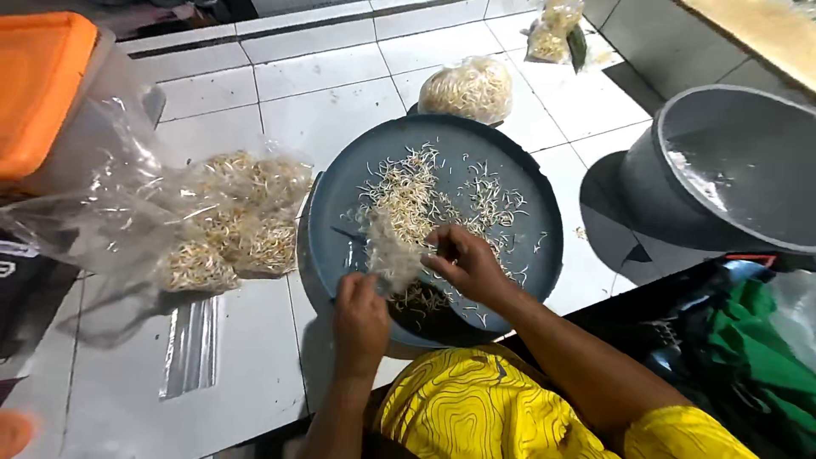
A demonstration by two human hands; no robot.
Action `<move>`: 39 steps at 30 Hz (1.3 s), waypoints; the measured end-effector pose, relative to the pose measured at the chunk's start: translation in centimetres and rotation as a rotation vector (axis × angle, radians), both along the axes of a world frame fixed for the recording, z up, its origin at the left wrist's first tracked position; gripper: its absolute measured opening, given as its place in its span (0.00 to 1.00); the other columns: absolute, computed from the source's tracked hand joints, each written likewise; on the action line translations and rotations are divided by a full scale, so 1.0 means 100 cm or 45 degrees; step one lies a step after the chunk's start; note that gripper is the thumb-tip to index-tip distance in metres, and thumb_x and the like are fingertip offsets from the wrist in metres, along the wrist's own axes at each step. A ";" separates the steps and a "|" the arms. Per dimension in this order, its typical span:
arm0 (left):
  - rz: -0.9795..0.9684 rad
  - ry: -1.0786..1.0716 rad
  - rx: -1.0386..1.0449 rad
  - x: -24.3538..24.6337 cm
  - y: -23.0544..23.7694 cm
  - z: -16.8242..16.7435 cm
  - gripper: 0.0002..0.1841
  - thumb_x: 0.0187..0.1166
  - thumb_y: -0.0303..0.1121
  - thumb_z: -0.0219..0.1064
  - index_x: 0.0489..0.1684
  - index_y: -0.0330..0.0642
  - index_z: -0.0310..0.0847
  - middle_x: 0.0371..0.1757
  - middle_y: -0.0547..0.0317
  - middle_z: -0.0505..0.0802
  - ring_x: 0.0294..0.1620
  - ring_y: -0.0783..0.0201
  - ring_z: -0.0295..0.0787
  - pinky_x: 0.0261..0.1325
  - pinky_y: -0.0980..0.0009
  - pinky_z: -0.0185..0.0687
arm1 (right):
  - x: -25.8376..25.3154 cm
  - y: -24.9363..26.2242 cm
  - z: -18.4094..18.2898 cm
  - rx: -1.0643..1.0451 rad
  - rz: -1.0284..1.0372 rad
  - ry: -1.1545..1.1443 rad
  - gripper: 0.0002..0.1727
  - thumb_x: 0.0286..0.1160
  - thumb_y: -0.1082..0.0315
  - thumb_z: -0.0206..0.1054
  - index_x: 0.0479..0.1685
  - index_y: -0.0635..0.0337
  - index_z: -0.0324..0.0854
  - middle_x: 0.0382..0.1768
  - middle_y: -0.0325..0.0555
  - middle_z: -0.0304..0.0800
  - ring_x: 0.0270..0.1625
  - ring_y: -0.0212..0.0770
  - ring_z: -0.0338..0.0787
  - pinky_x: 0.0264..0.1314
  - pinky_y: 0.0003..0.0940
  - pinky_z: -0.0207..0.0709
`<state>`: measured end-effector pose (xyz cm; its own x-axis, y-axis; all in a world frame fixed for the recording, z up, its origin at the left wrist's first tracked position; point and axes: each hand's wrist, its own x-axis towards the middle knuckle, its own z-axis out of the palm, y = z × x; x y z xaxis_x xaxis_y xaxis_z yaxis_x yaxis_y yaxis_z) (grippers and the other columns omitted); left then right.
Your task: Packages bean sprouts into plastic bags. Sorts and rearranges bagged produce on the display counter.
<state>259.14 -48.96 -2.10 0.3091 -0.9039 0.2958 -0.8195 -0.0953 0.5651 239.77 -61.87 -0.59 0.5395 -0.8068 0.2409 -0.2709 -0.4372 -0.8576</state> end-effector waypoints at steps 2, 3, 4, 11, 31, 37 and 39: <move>0.125 -0.007 -0.048 0.022 0.006 0.005 0.19 0.76 0.24 0.59 0.62 0.36 0.87 0.54 0.42 0.89 0.43 0.54 0.89 0.43 0.58 0.88 | 0.006 -0.021 -0.018 -0.005 -0.001 0.048 0.14 0.81 0.64 0.68 0.60 0.60 0.82 0.40 0.44 0.89 0.36 0.37 0.90 0.41 0.38 0.90; 0.187 -0.017 -0.091 0.031 0.007 0.006 0.19 0.76 0.26 0.59 0.62 0.37 0.88 0.52 0.44 0.89 0.40 0.57 0.87 0.39 0.61 0.86 | 0.013 -0.028 -0.030 -0.079 -0.029 0.139 0.13 0.82 0.63 0.67 0.59 0.59 0.83 0.44 0.45 0.90 0.42 0.39 0.91 0.48 0.40 0.90; 0.233 -0.024 -0.134 0.037 0.008 0.008 0.18 0.77 0.28 0.60 0.61 0.38 0.89 0.51 0.45 0.90 0.36 0.60 0.86 0.36 0.64 0.84 | 0.022 -0.032 -0.040 -0.184 -0.042 0.267 0.15 0.80 0.60 0.69 0.60 0.56 0.85 0.51 0.46 0.90 0.53 0.43 0.90 0.60 0.46 0.87; 0.326 -0.152 -0.129 0.052 0.007 0.007 0.12 0.84 0.32 0.62 0.50 0.37 0.91 0.49 0.45 0.91 0.42 0.58 0.89 0.45 0.63 0.87 | 0.081 -0.030 -0.083 -0.404 0.021 0.922 0.57 0.51 0.12 0.60 0.91 0.21 0.58 0.97 0.52 0.38 0.96 0.68 0.34 0.81 0.89 0.36; -0.207 -0.272 0.227 -0.021 -0.105 0.016 0.19 0.80 0.23 0.61 0.69 0.37 0.83 0.75 0.43 0.84 0.56 0.41 0.92 0.50 0.41 0.90 | -0.062 -0.079 -0.021 1.147 -0.115 -0.713 0.22 0.84 0.50 0.54 0.71 0.45 0.75 0.45 0.38 0.91 0.37 0.32 0.90 0.35 0.32 0.87; -0.333 -0.142 0.194 -0.058 -0.114 -0.001 0.41 0.65 0.22 0.75 0.86 0.41 0.68 0.92 0.52 0.66 0.57 0.47 0.93 0.48 0.46 0.93 | -0.034 -0.062 -0.006 1.504 -0.067 -0.511 0.18 0.86 0.46 0.54 0.55 0.46 0.82 0.35 0.36 0.89 0.29 0.29 0.85 0.27 0.27 0.81; -0.316 -0.154 0.124 -0.059 -0.108 -0.009 0.39 0.69 0.23 0.72 0.88 0.43 0.67 0.93 0.55 0.63 0.52 0.50 0.95 0.42 0.48 0.93 | -0.014 -0.055 0.001 1.562 -0.182 -0.491 0.24 0.87 0.42 0.54 0.61 0.50 0.80 0.38 0.40 0.90 0.30 0.33 0.87 0.29 0.29 0.82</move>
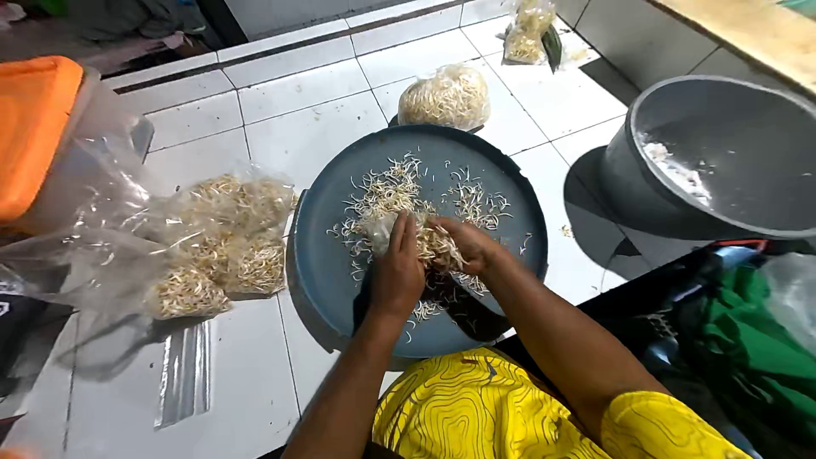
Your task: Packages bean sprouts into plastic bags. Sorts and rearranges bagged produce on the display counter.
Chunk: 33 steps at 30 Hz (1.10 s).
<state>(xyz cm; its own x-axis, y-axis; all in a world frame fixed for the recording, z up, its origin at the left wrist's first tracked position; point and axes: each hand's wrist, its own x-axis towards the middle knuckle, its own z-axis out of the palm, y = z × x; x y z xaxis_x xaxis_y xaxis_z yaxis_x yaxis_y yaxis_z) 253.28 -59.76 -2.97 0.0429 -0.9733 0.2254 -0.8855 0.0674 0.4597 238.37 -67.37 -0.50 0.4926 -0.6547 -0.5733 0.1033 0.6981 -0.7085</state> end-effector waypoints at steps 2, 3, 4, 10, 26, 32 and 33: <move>0.039 0.018 0.000 0.002 0.006 -0.005 0.35 0.73 0.23 0.70 0.86 0.42 0.69 0.94 0.55 0.63 0.55 0.51 0.94 0.46 0.49 0.94 | 0.020 0.009 0.009 0.013 -0.105 -0.010 0.32 0.85 0.34 0.53 0.64 0.53 0.80 0.41 0.45 0.91 0.36 0.38 0.90 0.37 0.36 0.86; 0.071 0.050 0.005 0.005 0.008 -0.008 0.34 0.69 0.22 0.72 0.82 0.39 0.73 0.93 0.54 0.64 0.56 0.49 0.94 0.46 0.48 0.93 | 0.027 0.014 0.013 -0.035 -0.093 -0.016 0.34 0.85 0.33 0.51 0.67 0.54 0.79 0.45 0.46 0.91 0.41 0.39 0.91 0.43 0.40 0.87; 0.106 0.103 0.032 0.007 0.011 -0.009 0.31 0.66 0.22 0.75 0.75 0.36 0.78 0.92 0.52 0.65 0.59 0.47 0.93 0.50 0.46 0.93 | 0.032 0.019 0.017 -0.164 -0.019 0.003 0.30 0.87 0.38 0.50 0.71 0.52 0.75 0.50 0.45 0.90 0.47 0.40 0.90 0.48 0.42 0.86; 0.174 0.372 -0.161 0.021 0.016 0.011 0.31 0.78 0.21 0.66 0.85 0.37 0.68 0.88 0.45 0.71 0.81 0.53 0.77 0.77 0.53 0.81 | 0.042 0.038 0.051 -1.321 0.574 1.171 0.34 0.84 0.58 0.64 0.87 0.58 0.59 0.45 0.52 0.92 0.42 0.52 0.94 0.47 0.58 0.88; 0.038 0.763 -0.245 0.044 0.047 0.060 0.39 0.64 0.18 0.69 0.84 0.47 0.73 0.85 0.57 0.76 0.21 0.72 0.77 0.18 0.71 0.77 | 0.038 0.010 0.068 -1.632 0.285 1.282 0.09 0.75 0.58 0.72 0.44 0.51 0.88 0.33 0.41 0.92 0.34 0.43 0.91 0.37 0.52 0.86; 0.187 0.791 -0.246 0.081 0.070 0.046 0.39 0.66 0.20 0.67 0.86 0.52 0.71 0.85 0.57 0.75 0.23 0.70 0.80 0.19 0.69 0.79 | 0.031 -0.055 0.033 -1.460 0.379 0.796 0.30 0.76 0.46 0.72 0.67 0.59 0.82 0.58 0.49 0.91 0.56 0.44 0.92 0.61 0.49 0.86; 0.215 0.777 -0.238 0.086 0.075 0.042 0.39 0.66 0.20 0.65 0.86 0.53 0.70 0.86 0.58 0.75 0.23 0.70 0.80 0.18 0.69 0.80 | 0.031 -0.072 0.013 -1.469 0.311 0.908 0.32 0.77 0.43 0.70 0.70 0.58 0.81 0.65 0.53 0.87 0.63 0.49 0.89 0.66 0.54 0.84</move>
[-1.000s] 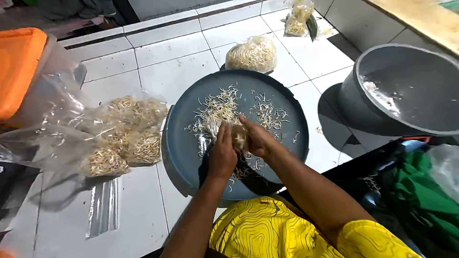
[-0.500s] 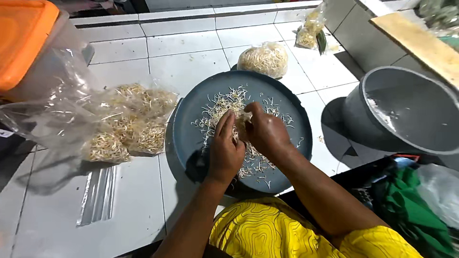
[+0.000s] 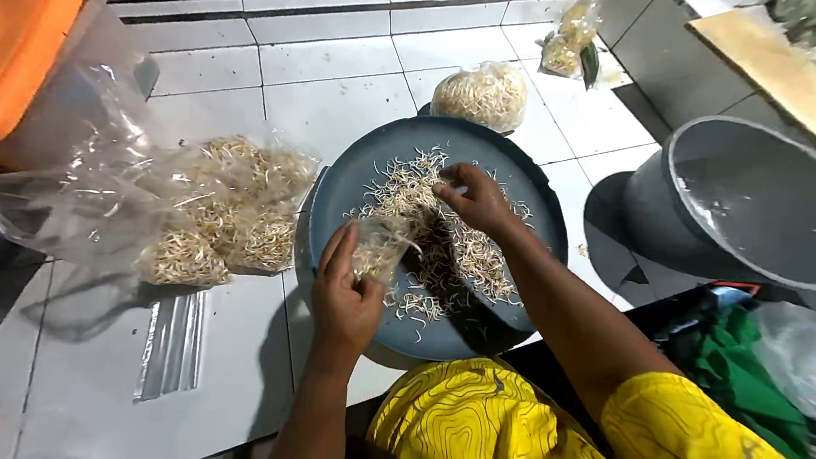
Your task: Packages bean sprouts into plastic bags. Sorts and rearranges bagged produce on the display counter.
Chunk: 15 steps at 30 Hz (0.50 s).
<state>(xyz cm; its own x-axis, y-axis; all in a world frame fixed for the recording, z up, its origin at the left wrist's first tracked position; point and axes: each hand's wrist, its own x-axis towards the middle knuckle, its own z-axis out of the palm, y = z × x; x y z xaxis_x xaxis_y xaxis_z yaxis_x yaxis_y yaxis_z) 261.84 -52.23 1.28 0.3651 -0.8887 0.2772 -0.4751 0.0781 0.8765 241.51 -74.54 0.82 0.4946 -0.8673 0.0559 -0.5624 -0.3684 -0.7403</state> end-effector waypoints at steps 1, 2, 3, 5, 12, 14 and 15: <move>0.028 -0.024 0.030 0.004 0.004 -0.004 0.39 0.66 0.21 0.64 0.87 0.53 0.70 0.86 0.58 0.75 0.23 0.70 0.81 0.18 0.69 0.80 | 0.001 -0.017 -0.022 -0.060 -0.086 0.061 0.35 0.77 0.41 0.68 0.74 0.59 0.78 0.71 0.58 0.82 0.70 0.55 0.84 0.71 0.58 0.79; 0.065 -0.055 0.059 0.008 0.008 -0.007 0.39 0.66 0.21 0.63 0.86 0.53 0.71 0.85 0.59 0.76 0.22 0.71 0.80 0.18 0.69 0.80 | 0.002 -0.034 -0.043 -0.119 -0.147 0.140 0.40 0.76 0.37 0.67 0.79 0.57 0.74 0.77 0.60 0.75 0.76 0.59 0.79 0.76 0.62 0.75; 0.098 -0.099 0.077 0.010 0.012 -0.011 0.37 0.67 0.22 0.62 0.85 0.52 0.72 0.84 0.57 0.77 0.22 0.71 0.80 0.18 0.69 0.79 | 0.004 -0.050 -0.063 -0.182 -0.185 0.223 0.46 0.75 0.32 0.64 0.85 0.56 0.69 0.84 0.63 0.68 0.84 0.63 0.71 0.81 0.64 0.69; 0.182 -0.253 0.072 0.012 0.018 -0.014 0.29 0.74 0.28 0.60 0.81 0.47 0.77 0.80 0.53 0.81 0.28 0.72 0.82 0.24 0.72 0.79 | 0.010 -0.076 -0.093 -0.299 -0.213 0.382 0.54 0.73 0.22 0.53 0.93 0.51 0.57 0.92 0.66 0.52 0.93 0.68 0.53 0.90 0.68 0.53; 0.499 -0.554 0.000 0.019 0.014 -0.011 0.14 0.85 0.35 0.64 0.55 0.38 0.91 0.54 0.48 0.93 0.48 0.64 0.90 0.48 0.69 0.87 | 0.073 -0.064 -0.097 -0.431 0.340 0.434 0.61 0.53 0.07 0.47 0.92 0.28 0.60 0.92 0.52 0.58 0.94 0.67 0.49 0.85 0.82 0.44; 0.482 -0.559 0.038 0.020 0.010 -0.010 0.14 0.84 0.33 0.63 0.56 0.38 0.90 0.55 0.49 0.92 0.40 0.69 0.87 0.38 0.74 0.83 | 0.083 -0.029 -0.094 -0.502 0.547 0.429 0.64 0.40 0.04 0.52 0.89 0.23 0.65 0.92 0.50 0.58 0.95 0.66 0.47 0.84 0.85 0.39; 0.460 -0.560 0.086 0.020 0.009 -0.009 0.14 0.84 0.33 0.61 0.57 0.39 0.90 0.55 0.51 0.91 0.37 0.70 0.85 0.35 0.75 0.80 | 0.083 -0.014 -0.098 -0.560 0.605 0.421 0.60 0.43 0.06 0.54 0.86 0.23 0.69 0.91 0.49 0.61 0.95 0.65 0.48 0.84 0.86 0.38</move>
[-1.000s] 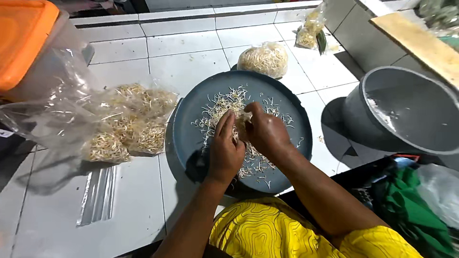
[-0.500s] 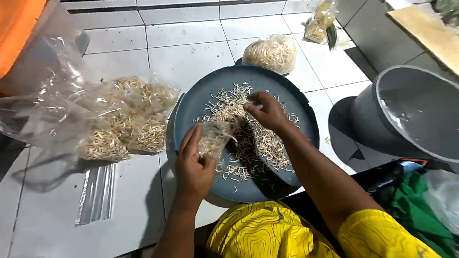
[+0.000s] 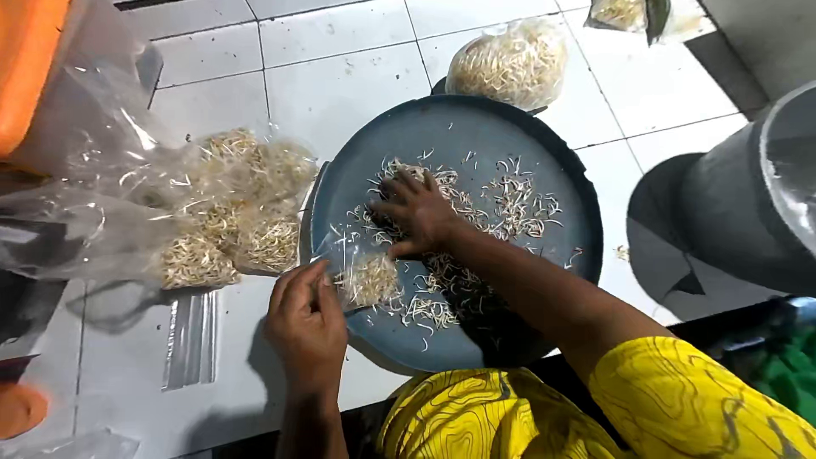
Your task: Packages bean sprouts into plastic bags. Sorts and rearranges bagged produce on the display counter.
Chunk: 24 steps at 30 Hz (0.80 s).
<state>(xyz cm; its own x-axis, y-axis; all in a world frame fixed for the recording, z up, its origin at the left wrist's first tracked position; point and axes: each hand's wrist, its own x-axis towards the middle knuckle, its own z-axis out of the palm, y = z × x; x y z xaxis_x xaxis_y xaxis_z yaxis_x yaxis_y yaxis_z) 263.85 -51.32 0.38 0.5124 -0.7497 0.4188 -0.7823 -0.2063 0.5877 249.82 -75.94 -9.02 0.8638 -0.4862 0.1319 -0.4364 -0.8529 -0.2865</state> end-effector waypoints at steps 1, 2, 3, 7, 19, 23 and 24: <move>-0.018 0.011 0.057 0.000 -0.001 0.001 0.14 0.83 0.32 0.60 0.58 0.40 0.89 0.55 0.52 0.91 0.36 0.69 0.84 0.34 0.73 0.79 | -0.002 0.011 -0.005 -0.045 0.026 -0.006 0.52 0.53 0.11 0.54 0.82 0.25 0.73 0.90 0.48 0.64 0.94 0.63 0.50 0.85 0.84 0.40; -0.050 0.029 0.119 -0.001 -0.002 0.003 0.15 0.83 0.31 0.59 0.59 0.41 0.89 0.57 0.51 0.91 0.38 0.67 0.86 0.36 0.70 0.82 | -0.006 0.018 -0.009 -0.087 0.009 -0.040 0.40 0.66 0.19 0.55 0.76 0.27 0.79 0.86 0.45 0.71 0.92 0.60 0.57 0.85 0.80 0.48; -0.089 0.065 0.167 -0.001 -0.003 0.003 0.16 0.82 0.30 0.59 0.60 0.42 0.89 0.59 0.52 0.90 0.41 0.66 0.87 0.38 0.69 0.84 | -0.010 0.021 -0.011 -0.105 -0.023 -0.086 0.29 0.76 0.31 0.59 0.69 0.32 0.83 0.80 0.43 0.78 0.88 0.57 0.66 0.82 0.74 0.59; -0.199 0.198 0.220 -0.006 -0.017 0.007 0.22 0.77 0.26 0.60 0.71 0.47 0.84 0.70 0.54 0.87 0.48 0.64 0.90 0.41 0.64 0.87 | -0.035 0.016 -0.009 -0.138 -0.159 -0.257 0.12 0.81 0.58 0.65 0.54 0.49 0.89 0.61 0.48 0.91 0.65 0.56 0.87 0.62 0.57 0.83; -0.511 0.072 0.250 -0.070 -0.095 0.033 0.34 0.75 0.21 0.65 0.87 0.39 0.67 0.82 0.40 0.77 0.68 0.44 0.87 0.64 0.45 0.87 | -0.122 0.027 0.103 1.992 -0.811 -1.673 0.23 0.91 0.44 0.47 0.57 0.48 0.81 0.39 0.41 0.91 0.36 0.36 0.91 0.34 0.35 0.87; -0.552 0.158 0.323 -0.100 -0.105 0.000 0.35 0.69 0.22 0.71 0.84 0.37 0.70 0.79 0.42 0.80 0.73 0.46 0.84 0.70 0.45 0.84 | -0.090 0.061 0.120 2.159 -0.845 -2.017 0.28 0.90 0.39 0.40 0.50 0.48 0.79 0.35 0.41 0.88 0.34 0.37 0.89 0.33 0.36 0.85; -0.535 0.197 0.286 -0.104 -0.103 -0.003 0.36 0.68 0.23 0.74 0.83 0.37 0.70 0.79 0.43 0.80 0.73 0.47 0.83 0.71 0.46 0.84 | -0.079 0.068 0.118 2.158 -0.871 -2.069 0.28 0.89 0.39 0.40 0.49 0.48 0.79 0.35 0.41 0.88 0.35 0.38 0.89 0.34 0.38 0.85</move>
